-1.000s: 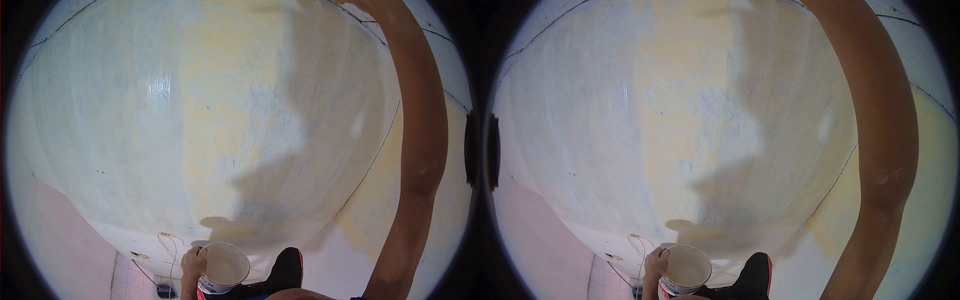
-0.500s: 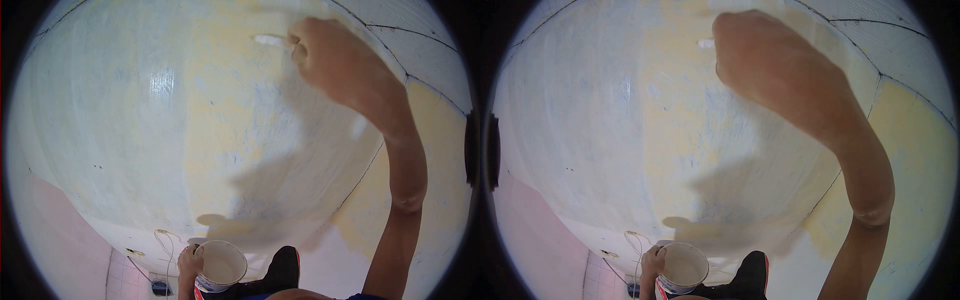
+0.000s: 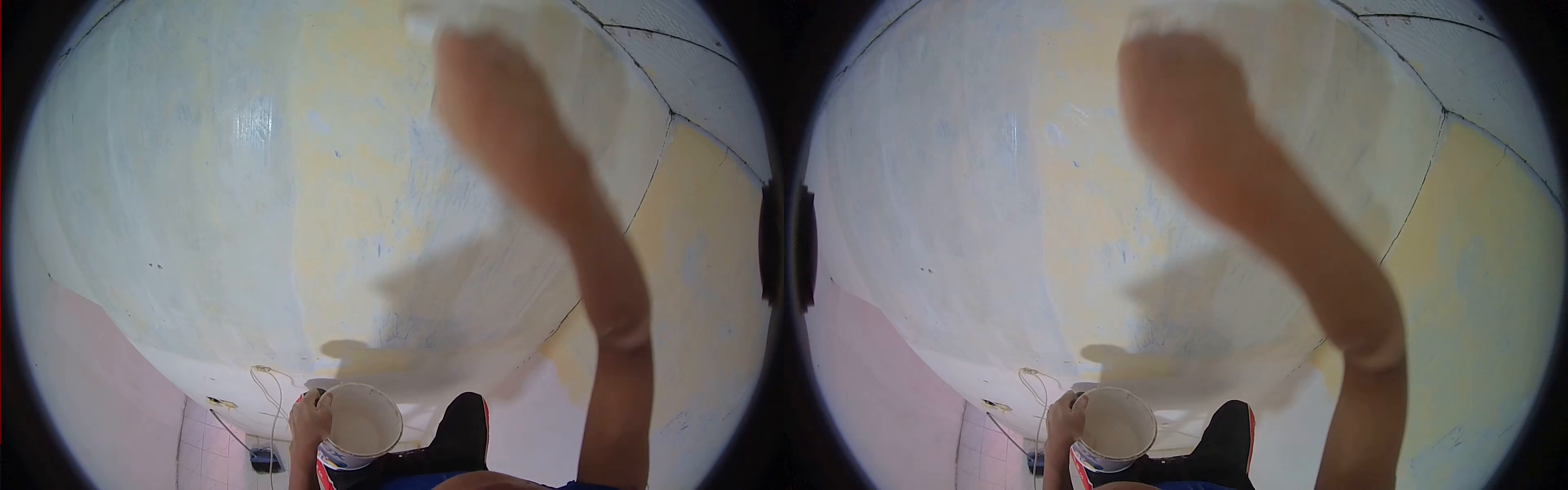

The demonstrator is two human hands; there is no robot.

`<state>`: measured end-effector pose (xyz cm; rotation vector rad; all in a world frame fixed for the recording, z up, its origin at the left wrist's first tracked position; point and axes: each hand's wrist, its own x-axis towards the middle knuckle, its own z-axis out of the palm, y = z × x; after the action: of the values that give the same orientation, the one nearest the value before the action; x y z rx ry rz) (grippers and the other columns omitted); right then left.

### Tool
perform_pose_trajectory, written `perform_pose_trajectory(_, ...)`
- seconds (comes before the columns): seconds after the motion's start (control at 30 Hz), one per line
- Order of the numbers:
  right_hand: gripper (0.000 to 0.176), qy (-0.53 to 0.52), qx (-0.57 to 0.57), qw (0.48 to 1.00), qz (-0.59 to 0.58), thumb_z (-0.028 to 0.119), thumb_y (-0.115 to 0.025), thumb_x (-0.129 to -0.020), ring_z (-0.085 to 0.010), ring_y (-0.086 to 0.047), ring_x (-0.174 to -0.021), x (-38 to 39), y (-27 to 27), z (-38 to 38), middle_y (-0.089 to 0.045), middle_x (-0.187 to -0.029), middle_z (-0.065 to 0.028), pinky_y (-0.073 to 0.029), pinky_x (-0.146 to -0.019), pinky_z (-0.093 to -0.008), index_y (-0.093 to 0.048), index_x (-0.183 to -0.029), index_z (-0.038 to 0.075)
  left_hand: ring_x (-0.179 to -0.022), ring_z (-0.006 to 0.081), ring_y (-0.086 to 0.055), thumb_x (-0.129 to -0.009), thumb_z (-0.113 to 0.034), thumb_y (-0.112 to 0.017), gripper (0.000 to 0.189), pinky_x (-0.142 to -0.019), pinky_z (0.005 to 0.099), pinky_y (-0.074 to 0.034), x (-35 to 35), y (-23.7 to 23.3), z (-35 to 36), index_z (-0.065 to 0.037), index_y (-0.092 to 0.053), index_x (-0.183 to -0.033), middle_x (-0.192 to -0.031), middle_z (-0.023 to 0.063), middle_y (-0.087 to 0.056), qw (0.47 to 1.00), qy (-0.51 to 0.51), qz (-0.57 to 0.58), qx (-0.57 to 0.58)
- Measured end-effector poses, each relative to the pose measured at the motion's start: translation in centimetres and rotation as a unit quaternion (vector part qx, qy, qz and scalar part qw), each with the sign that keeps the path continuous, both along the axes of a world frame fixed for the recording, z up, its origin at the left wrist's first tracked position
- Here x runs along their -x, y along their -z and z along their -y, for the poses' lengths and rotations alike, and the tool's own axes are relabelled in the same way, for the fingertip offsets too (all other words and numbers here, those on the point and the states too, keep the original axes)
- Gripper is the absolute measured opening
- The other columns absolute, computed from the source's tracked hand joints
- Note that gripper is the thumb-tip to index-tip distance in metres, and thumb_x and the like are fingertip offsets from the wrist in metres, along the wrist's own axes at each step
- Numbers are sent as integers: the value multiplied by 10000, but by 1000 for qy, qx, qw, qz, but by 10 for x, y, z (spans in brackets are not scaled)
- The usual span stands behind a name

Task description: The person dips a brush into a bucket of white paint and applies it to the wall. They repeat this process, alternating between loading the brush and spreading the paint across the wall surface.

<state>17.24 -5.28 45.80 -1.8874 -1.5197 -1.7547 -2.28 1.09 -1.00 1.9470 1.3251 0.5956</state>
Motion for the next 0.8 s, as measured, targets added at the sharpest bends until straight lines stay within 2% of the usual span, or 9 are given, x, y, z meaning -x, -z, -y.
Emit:
perform_pose_trajectory(0.03,106,-107,-43,993,3,58,-628,-876,-285,-704,-847,-3,44,-2,-705,-927,-146,-593,-804,-401,-699,-943,18,-920,477,-669,-973,-398,-599,366,-832,546,-504,0,0,-1,-47,-693,-937,-906,249,-709,1000,1,-7,3)
perform_pose_trajectory(0.13,317,10,73,982,-173,58,-636,-867,-300,-721,-729,27,139,8,-661,-907,-242,-607,-662,-351,-598,-1152,-77,-921,477,-669,-977,-393,-596,359,-832,548,-505,0,-3,0,-49,-695,-944,-909,249,-710,1000,6,-16,2)
perform_pose_trajectory(0.2,271,6,128,983,-133,-17,-657,-817,-275,-723,-778,37,164,18,-656,-880,-257,-571,-520,-246,-631,-1067,-119,-921,478,-669,-978,-390,-595,357,-832,547,-505,1,-5,2,-49,-694,-945,-910,249,-710,1000,7,-19,-3)
perform_pose_trajectory(0.33,368,-20,207,933,-294,45,-643,-863,-326,-711,-717,35,140,47,-658,-898,-240,-597,-663,-387,-586,-1200,-92,-916,480,-667,-978,-386,-595,357,-827,541,-506,4,-11,3,-46,-697,-940,-909,248,-709,1000,8,-8,-9)
perform_pose_trajectory(0.5,284,-4,83,979,-186,78,-616,-924,-384,-712,-832,27,65,50,-670,-916,-216,-576,-790,-483,-607,-1178,-49,-912,479,-666,-978,-372,-593,348,-828,538,-508,4,0,1,-47,-709,-941,-913,247,-710,1000,5,-10,-12)
perform_pose_trajectory(0.57,274,-75,2,990,-121,85,-606,-944,-399,-712,-853,20,46,42,-666,-932,-225,-580,-790,-483,-605,-1186,-43,-909,480,-665,-976,-374,-597,353,-820,542,-504,1,-4,2,-42,-700,-917,-911,252,-707,1000,7,8,-11)
perform_pose_trajectory(0.7,306,-41,-61,988,-137,71,-599,-945,-390,-714,-797,6,70,8,-657,-963,-244,-593,-732,-475,-598,-1239,-16,-903,479,-664,-974,-381,-600,358,-815,546,-500,0,-7,2,-41,-696,-911,-903,253,-704,1000,9,8,-8)
perform_pose_trajectory(0.77,341,15,-90,987,-130,38,-643,-887,-185,-705,-644,-1,120,-7,-658,-930,-180,-554,-509,-247,-625,-1212,-65,-907,480,-664,-975,-385,-599,360,-815,548,-499,-1,-3,1,-43,-693,-915,-902,253,-705,1000,1,-12,-11)
perform_pose_trajectory(0.8,407,37,-74,988,-127,41,-630,-899,-160,-698,-647,-1,150,-11,-648,-930,-170,-540,-489,-233,-591,-1287,-74,-907,480,-664,-975,-385,-599,360,-815,548,-499,0,-4,0,-43,-693,-915,-902,253,-705,1000,1,-13,-10)
